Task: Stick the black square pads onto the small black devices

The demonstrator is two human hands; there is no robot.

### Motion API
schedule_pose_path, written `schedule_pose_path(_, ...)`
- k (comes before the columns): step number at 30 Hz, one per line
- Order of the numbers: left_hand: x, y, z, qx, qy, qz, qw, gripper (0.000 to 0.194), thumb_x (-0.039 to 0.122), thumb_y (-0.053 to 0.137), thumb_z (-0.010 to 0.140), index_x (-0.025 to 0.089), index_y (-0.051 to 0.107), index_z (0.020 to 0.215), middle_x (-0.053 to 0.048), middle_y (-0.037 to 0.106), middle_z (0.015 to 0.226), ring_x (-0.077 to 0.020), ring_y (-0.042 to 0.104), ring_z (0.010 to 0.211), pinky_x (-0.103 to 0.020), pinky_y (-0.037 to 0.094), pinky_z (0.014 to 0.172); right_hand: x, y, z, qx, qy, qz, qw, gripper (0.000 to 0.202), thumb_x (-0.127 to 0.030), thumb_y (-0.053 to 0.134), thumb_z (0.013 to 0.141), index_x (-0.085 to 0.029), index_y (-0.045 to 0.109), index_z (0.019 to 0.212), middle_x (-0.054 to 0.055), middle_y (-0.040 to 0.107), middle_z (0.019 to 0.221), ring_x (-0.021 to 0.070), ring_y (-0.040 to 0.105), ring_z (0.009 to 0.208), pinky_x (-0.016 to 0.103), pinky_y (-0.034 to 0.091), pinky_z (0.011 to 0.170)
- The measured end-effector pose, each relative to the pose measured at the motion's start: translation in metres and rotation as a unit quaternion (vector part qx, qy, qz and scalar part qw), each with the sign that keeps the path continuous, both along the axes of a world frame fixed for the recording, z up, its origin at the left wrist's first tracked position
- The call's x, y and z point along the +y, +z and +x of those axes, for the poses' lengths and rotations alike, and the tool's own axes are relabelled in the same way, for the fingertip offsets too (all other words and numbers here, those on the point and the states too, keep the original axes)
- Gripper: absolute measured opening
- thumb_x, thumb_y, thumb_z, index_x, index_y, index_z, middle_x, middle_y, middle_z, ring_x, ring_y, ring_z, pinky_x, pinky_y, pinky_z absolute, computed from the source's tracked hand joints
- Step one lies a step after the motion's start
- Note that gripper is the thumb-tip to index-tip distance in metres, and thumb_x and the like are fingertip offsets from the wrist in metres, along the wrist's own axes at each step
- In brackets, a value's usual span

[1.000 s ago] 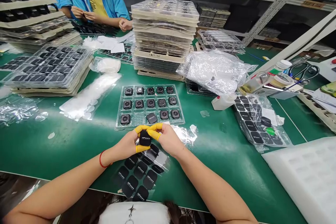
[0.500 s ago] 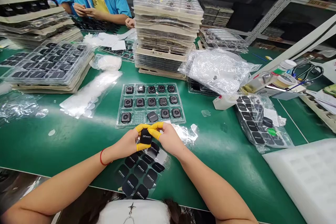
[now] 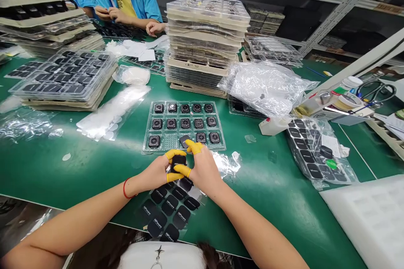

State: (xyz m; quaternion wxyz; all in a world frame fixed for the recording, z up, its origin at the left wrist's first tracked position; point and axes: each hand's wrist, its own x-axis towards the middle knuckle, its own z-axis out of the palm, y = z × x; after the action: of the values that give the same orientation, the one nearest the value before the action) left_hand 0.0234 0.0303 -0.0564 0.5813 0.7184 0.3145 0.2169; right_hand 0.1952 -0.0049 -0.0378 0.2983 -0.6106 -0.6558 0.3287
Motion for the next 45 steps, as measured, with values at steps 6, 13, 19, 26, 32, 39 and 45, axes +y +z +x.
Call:
schedule_pose_path(6,0.002,-0.007,-0.002,-0.005,0.034,-0.107,0.994,0.059,0.017,0.061,0.076,0.017,0.036,0.129,-0.005,0.068,0.087,-0.0166,0.062,0.075,-0.026,0.046,0.066,0.037,-0.009,-0.006,0.054,-0.048,0.002,0.997,0.02,-0.03,0.05,0.084,-0.026,0.057,0.102,0.006,0.065,0.095,0.0226,0.062,0.085,0.039,0.05,0.074)
schedule_pose_path(13,0.004,-0.004,-0.01,-0.016,-0.068,-0.174,0.982,0.02,0.014,0.058,0.075,0.013,0.064,0.093,-0.007,0.07,0.087,-0.0177,0.064,0.079,-0.025,0.048,0.069,0.097,-0.023,-0.049,-0.236,0.104,0.073,0.963,0.025,-0.018,0.042,0.087,-0.017,0.065,0.098,0.015,0.064,0.099,0.0292,0.055,0.095,0.044,0.043,0.081)
schedule_pose_path(19,0.002,0.001,-0.011,-0.028,-0.092,-0.129,0.987,0.016,0.018,0.053,0.077,0.012,0.067,0.084,-0.007,0.069,0.09,-0.0209,0.062,0.084,-0.027,0.048,0.073,0.102,-0.017,-0.097,-0.298,0.199,0.057,0.932,0.039,-0.025,0.064,0.077,-0.013,0.057,0.113,0.013,0.06,0.102,0.0241,0.054,0.095,0.035,0.044,0.08)
schedule_pose_path(26,0.002,-0.012,-0.004,-0.043,-0.002,-0.203,0.978,0.032,0.033,0.052,0.082,0.014,0.048,0.107,-0.004,0.065,0.081,-0.0217,0.062,0.081,-0.033,0.047,0.076,0.075,0.007,-0.054,-0.191,0.147,0.072,0.968,0.022,-0.013,0.055,0.08,-0.02,0.062,0.1,0.003,0.052,0.095,0.0149,0.05,0.094,0.026,0.043,0.081)
schedule_pose_path(32,-0.001,-0.014,0.001,-0.092,0.037,-0.149,0.984,0.07,0.034,0.061,0.079,0.021,0.024,0.137,-0.009,0.055,0.115,-0.0237,0.055,0.104,-0.035,0.047,0.084,-0.001,0.016,-0.008,-0.085,0.129,0.026,0.988,0.039,0.002,0.045,0.072,-0.022,0.064,0.097,0.004,0.053,0.094,0.0161,0.051,0.089,0.032,0.045,0.08)
schedule_pose_path(39,-0.01,-0.014,0.0,0.002,-0.037,-0.016,0.999,0.077,0.033,0.06,0.08,0.024,0.015,0.142,-0.006,0.06,0.109,-0.0219,0.058,0.088,-0.032,0.048,0.076,-0.014,-0.01,-0.015,0.07,-0.021,-0.022,0.997,0.02,-0.019,0.058,0.077,-0.021,0.061,0.097,0.004,0.055,0.089,0.0156,0.054,0.076,0.033,0.048,0.07)
schedule_pose_path(45,-0.009,-0.009,-0.001,0.027,-0.009,-0.037,0.999,0.049,0.031,0.06,0.08,0.023,0.04,0.123,-0.004,0.058,0.101,-0.0173,0.055,0.078,-0.027,0.045,0.067,-0.024,-0.009,0.031,-0.061,-0.086,0.072,0.992,0.013,-0.025,0.05,0.084,-0.022,0.062,0.088,0.004,0.063,0.084,0.0181,0.057,0.079,0.034,0.046,0.073)
